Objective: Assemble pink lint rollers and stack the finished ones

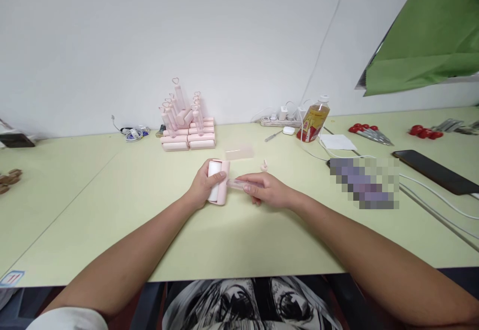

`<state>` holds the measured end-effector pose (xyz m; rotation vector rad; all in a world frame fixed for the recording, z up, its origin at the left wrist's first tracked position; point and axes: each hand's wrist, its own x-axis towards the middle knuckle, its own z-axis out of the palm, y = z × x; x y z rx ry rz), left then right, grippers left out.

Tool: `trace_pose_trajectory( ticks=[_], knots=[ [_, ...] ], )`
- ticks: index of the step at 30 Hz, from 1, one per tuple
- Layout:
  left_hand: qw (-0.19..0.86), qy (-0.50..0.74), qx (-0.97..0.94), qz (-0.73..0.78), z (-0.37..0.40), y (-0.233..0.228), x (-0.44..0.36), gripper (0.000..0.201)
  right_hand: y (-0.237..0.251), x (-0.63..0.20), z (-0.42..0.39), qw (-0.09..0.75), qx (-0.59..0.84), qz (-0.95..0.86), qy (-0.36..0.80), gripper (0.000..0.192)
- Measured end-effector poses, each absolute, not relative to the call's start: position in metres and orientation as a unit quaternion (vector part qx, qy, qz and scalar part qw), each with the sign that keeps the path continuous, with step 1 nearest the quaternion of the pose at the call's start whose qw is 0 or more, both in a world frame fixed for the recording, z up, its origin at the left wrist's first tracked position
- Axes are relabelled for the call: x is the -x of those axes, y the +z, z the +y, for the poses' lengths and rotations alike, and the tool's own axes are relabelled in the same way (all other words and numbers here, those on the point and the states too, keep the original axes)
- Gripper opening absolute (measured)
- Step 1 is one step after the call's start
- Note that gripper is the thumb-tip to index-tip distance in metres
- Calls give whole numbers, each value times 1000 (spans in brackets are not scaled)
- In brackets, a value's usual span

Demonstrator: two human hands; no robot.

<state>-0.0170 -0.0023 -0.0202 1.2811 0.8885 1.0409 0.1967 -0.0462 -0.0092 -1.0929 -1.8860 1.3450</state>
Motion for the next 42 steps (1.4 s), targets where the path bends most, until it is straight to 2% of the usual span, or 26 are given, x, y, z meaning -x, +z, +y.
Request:
trace_pose_trajectory(
  ticks=[5,8,11,14,17,19,21,23,27,29,33,42],
  knots=[
    [595,438,-565,367,-8,-12,16,53,-16,-192,-47,318,427,-727,433,53],
    [610,436,-560,353,-12,-4,15,61,-15,-193,-44,345,441,-743,367,58],
    [611,461,-529,365,-12,-2,12,62,-10,-204,-35,432,423,-722,336,69],
    [618,473,-496,385,-8,-7,11,57,-4,-221,-22,497,523,-640,266,59],
    [629,475,-477,389,-1,-14,14,53,-5,-235,-9,382,665,-621,162,41],
    [635,485,-464,384,3,-15,16,52,-11,-239,-2,284,701,-638,146,36],
    [640,493,-454,377,5,-15,17,53,-17,-239,1,230,701,-661,142,25],
    [642,497,-449,374,6,-13,18,53,-21,-236,2,258,675,-669,171,18],
    [644,504,-432,381,5,-11,17,54,-17,-229,-4,423,533,-604,415,25],
    [647,504,-425,383,5,-12,16,54,-13,-226,-9,460,455,-575,501,30],
    [646,502,-430,381,6,-14,17,54,-8,-222,-16,464,411,-576,533,30],
    [644,475,-473,369,3,-16,18,50,-6,-222,-23,400,355,-598,596,33]
  ],
)
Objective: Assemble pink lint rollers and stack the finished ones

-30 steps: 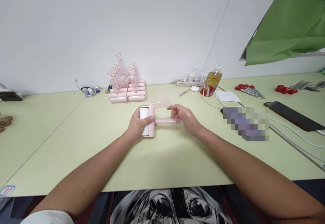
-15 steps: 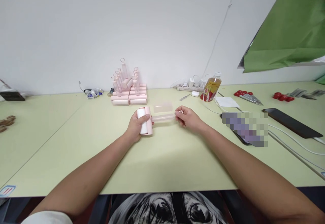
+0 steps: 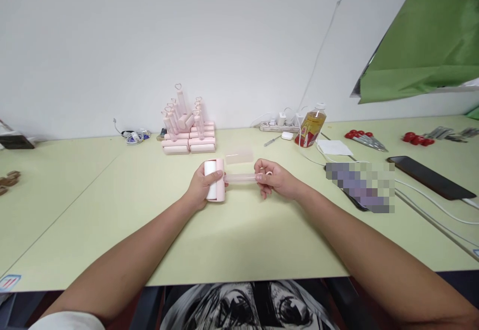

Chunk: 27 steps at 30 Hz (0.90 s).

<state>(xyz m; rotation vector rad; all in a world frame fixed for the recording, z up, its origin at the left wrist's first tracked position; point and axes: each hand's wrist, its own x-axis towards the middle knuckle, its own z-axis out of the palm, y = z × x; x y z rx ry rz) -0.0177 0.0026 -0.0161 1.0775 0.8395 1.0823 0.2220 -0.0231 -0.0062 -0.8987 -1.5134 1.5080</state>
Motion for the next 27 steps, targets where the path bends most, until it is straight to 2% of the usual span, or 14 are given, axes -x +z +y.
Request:
trace_pose_trajectory(
  ticks=[5,8,11,17,24,27],
  knots=[
    [623,472,-491,385,3,-15,18,51,-5,-219,-27,372,403,-616,566,41],
    [624,449,-502,397,4,-14,19,54,-8,-217,-26,340,420,-581,609,42],
    [627,442,-508,392,4,-14,20,52,-11,-213,-26,381,379,-515,667,39],
    [619,464,-499,390,-1,-11,18,51,-13,-204,-32,472,321,-455,683,27],
    [618,478,-491,385,-5,-10,15,54,-11,-198,-39,459,255,-400,751,36],
    [624,484,-481,381,-6,-11,13,53,-7,-195,-42,469,249,-378,758,29]
  ],
)
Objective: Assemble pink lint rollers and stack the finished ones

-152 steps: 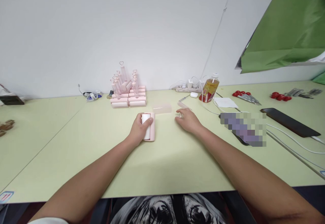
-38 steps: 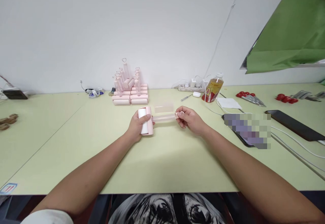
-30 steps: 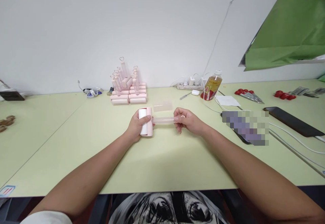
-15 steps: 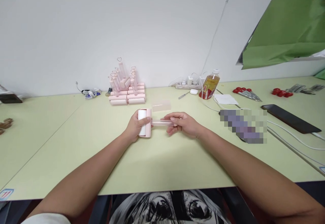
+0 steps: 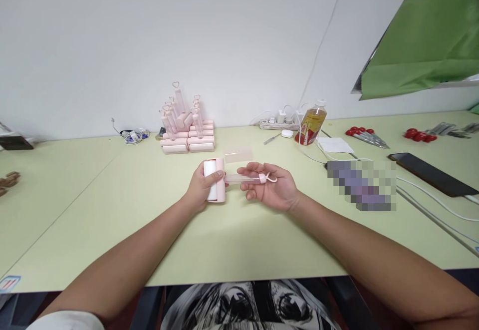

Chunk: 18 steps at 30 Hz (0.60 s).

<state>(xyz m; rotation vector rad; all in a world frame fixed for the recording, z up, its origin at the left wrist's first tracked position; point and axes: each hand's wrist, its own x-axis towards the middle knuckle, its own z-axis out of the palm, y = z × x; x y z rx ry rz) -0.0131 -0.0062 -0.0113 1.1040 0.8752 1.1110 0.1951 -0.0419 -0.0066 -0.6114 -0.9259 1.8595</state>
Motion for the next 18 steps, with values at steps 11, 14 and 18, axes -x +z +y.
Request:
trace_pose_trajectory(
  ticks=[11,14,18],
  knots=[
    [620,494,-485,368,-12,-9,9,51,2,-186,-52,528,205,-304,766,16],
    [617,498,-483,373,-15,-7,7,53,1,-186,-53,541,197,-299,761,14],
    [616,500,-476,378,-20,-5,4,56,2,-188,-53,549,198,-297,756,12]
  ],
)
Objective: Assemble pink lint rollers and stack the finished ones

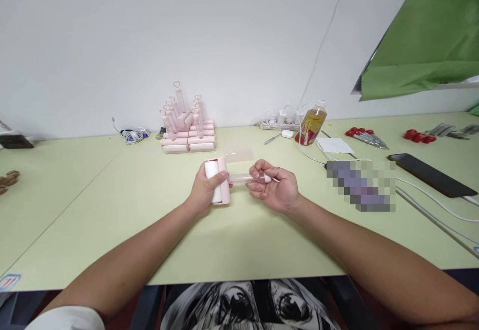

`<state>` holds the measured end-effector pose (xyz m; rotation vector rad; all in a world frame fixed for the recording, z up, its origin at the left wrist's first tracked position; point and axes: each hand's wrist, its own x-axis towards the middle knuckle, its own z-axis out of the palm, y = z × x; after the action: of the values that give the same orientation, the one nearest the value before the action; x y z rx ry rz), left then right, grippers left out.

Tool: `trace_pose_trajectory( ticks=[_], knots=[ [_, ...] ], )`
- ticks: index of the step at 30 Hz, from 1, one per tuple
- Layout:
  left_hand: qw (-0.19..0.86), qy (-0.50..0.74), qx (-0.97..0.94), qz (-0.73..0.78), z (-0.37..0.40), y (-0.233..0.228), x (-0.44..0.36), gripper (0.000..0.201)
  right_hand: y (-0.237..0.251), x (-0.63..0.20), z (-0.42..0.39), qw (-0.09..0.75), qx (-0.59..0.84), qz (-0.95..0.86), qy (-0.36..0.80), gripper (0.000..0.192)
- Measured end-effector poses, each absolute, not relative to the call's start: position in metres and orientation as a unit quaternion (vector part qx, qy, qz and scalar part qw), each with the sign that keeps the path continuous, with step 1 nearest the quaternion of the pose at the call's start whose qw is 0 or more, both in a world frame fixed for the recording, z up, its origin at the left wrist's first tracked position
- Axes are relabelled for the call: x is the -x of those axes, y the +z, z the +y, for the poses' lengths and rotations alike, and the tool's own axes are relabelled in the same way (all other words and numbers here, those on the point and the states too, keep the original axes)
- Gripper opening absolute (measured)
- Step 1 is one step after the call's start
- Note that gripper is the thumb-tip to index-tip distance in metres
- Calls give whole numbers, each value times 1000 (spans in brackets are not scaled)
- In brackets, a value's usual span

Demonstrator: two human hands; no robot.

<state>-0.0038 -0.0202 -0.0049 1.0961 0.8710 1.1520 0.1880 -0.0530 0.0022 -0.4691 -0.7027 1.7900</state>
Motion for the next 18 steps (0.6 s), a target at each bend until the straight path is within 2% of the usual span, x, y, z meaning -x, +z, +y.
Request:
trace_pose_trajectory(
  ticks=[10,12,15,16,18],
  knots=[
    [642,501,-448,369,-19,-11,-1,57,2,-188,-48,549,211,-297,753,6],
    [651,499,-446,358,-13,-12,1,56,5,-189,-44,540,227,-314,747,18],
    [656,512,-431,349,-7,-10,5,55,8,-197,-31,541,282,-355,708,50],
    [656,518,-425,349,-6,-9,6,55,7,-201,-24,551,313,-369,680,55],
    [656,524,-414,351,-5,-7,9,54,1,-210,-8,571,396,-398,598,52]
  ],
)
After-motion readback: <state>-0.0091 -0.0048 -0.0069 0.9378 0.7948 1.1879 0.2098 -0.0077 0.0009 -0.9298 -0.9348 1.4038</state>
